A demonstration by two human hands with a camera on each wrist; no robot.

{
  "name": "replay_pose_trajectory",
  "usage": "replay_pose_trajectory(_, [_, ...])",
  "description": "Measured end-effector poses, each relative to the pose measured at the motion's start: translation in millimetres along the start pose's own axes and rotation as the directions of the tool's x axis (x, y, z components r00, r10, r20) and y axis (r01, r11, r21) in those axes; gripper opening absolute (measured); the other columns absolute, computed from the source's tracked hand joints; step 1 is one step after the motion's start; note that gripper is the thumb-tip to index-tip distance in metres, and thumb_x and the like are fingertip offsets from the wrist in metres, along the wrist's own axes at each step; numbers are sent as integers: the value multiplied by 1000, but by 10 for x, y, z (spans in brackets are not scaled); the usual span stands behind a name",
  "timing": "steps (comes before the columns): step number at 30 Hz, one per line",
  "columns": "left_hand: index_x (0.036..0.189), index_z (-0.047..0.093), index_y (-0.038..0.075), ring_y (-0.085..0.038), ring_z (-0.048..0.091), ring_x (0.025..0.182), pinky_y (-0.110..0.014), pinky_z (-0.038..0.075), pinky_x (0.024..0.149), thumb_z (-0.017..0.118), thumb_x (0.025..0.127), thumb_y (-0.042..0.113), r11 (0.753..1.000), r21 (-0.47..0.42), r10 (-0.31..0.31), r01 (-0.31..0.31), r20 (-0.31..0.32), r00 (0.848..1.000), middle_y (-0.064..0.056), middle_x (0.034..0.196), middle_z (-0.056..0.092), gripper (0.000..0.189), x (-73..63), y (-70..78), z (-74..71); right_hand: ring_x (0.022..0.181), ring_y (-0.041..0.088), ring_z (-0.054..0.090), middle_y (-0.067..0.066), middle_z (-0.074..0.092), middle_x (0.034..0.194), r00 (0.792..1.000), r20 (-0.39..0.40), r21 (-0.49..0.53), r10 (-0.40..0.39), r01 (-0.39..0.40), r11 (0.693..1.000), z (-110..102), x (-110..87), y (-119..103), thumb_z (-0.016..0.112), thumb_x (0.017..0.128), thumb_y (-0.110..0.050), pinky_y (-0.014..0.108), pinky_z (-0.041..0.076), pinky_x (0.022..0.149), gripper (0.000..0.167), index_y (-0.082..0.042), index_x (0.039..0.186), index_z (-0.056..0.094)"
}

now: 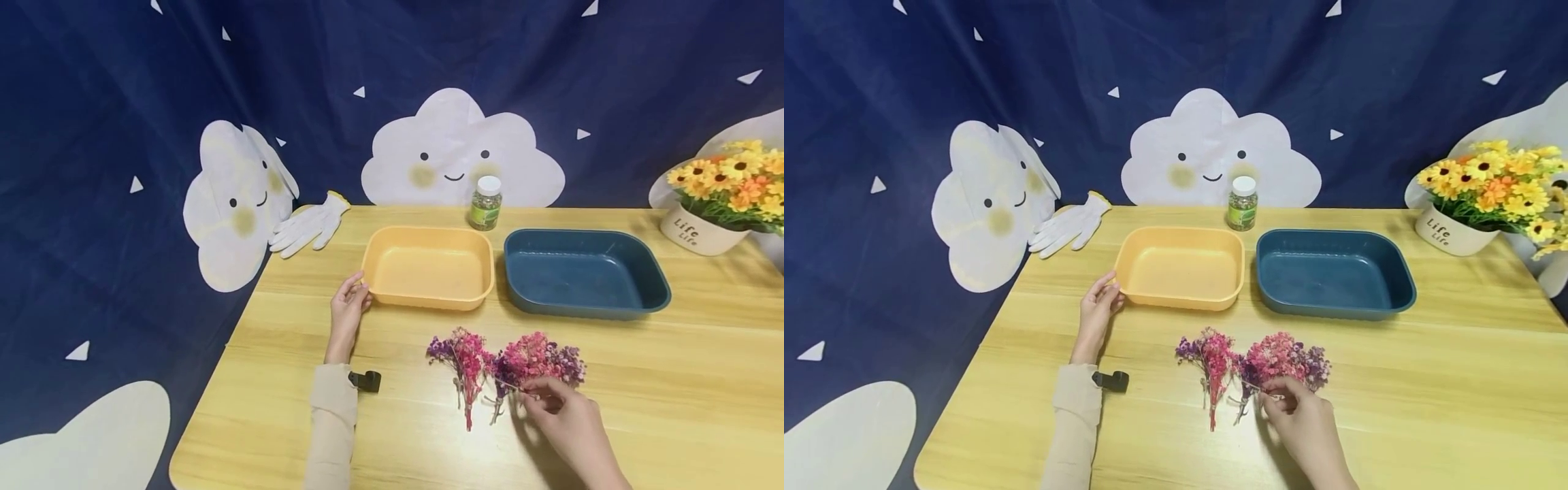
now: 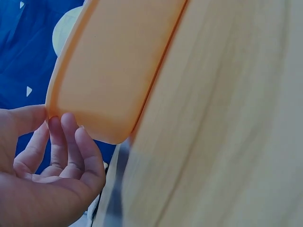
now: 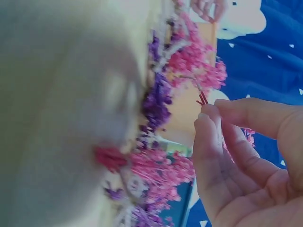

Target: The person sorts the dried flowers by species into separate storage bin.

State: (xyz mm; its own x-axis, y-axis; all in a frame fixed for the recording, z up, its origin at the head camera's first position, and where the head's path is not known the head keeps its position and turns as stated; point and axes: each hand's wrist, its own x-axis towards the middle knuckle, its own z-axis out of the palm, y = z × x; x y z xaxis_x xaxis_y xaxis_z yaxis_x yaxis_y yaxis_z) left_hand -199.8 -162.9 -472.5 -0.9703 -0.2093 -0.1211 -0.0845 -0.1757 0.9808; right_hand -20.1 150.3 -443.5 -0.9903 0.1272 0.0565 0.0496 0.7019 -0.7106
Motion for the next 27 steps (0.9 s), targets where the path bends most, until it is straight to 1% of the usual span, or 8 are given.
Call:
replay_pose_trajectory(2, [133,54,0,-2,60,72,-13,54,71,58,95,3,1000,22,6,-6,12,1000,10,83,58,39,-7,4,-32,66,1,63,7,74,82,999,-34,15,-34,35,999,-40,25,-22,80,74,-1,18,56,62,21,-8,93,71])
replay_pose_trajectory(5, [133,54,-1,-2,61,72,-13,54,71,58,95,1,999,49,10,-11,25,1000,11,82,59,39,-21,8,-65,64,-3,62,10,74,84,996,-61,36,-66,68,997,-116,99,-65,79,74,1,17,55,59,23,-7,94,72])
replay_pose_trajectory(12, [133,53,-1,-1,61,73,-12,54,72,57,94,0,997,77,11,-18,86,996,12,81,60,39,-50,23,-24,64,-5,62,17,74,88,983,-98,66,-158,165,984,-236,449,-147,78,76,1,15,54,54,21,-3,96,72])
replay_pose_trajectory(14, [133,52,-2,-1,61,73,-12,54,71,57,95,0,997,79,16,-24,97,995,12,81,59,38,-56,19,-20,64,-6,61,19,74,90,983,-81,91,-166,173,981,-242,555,-176,76,78,1,17,53,51,20,-1,97,71])
replay_pose_trajectory(19, [133,51,-3,-2,61,74,-13,54,72,56,95,0,997,70,16,-24,110,994,12,82,59,38,-60,7,-31,67,-2,63,22,72,98,990,13,154,-137,133,979,-221,800,-266,73,83,-1,23,51,45,21,1,103,69])
replay_pose_trajectory(24, [134,50,-3,-3,61,74,-13,54,72,56,95,-1,998,55,10,-16,114,993,10,84,59,39,-54,0,-38,74,2,65,21,72,102,990,62,176,-127,115,978,-156,1059,-359,71,86,-7,18,55,57,21,0,106,69])
replay_pose_trajectory(26, [134,51,-3,-3,60,74,-13,54,72,57,95,0,998,60,13,-20,115,993,10,84,59,39,-56,-4,-37,76,5,66,20,73,102,989,64,178,-134,121,977,-120,1164,-395,71,87,-9,15,54,64,21,0,106,69])
replay_pose_trajectory(27, [134,51,-3,-3,60,74,-13,54,72,57,95,0,998,61,14,-21,115,993,10,84,59,39,-58,-7,-36,78,8,67,19,73,102,989,66,178,-134,121,977,-102,1217,-412,70,88,-10,15,54,66,20,-1,106,69])
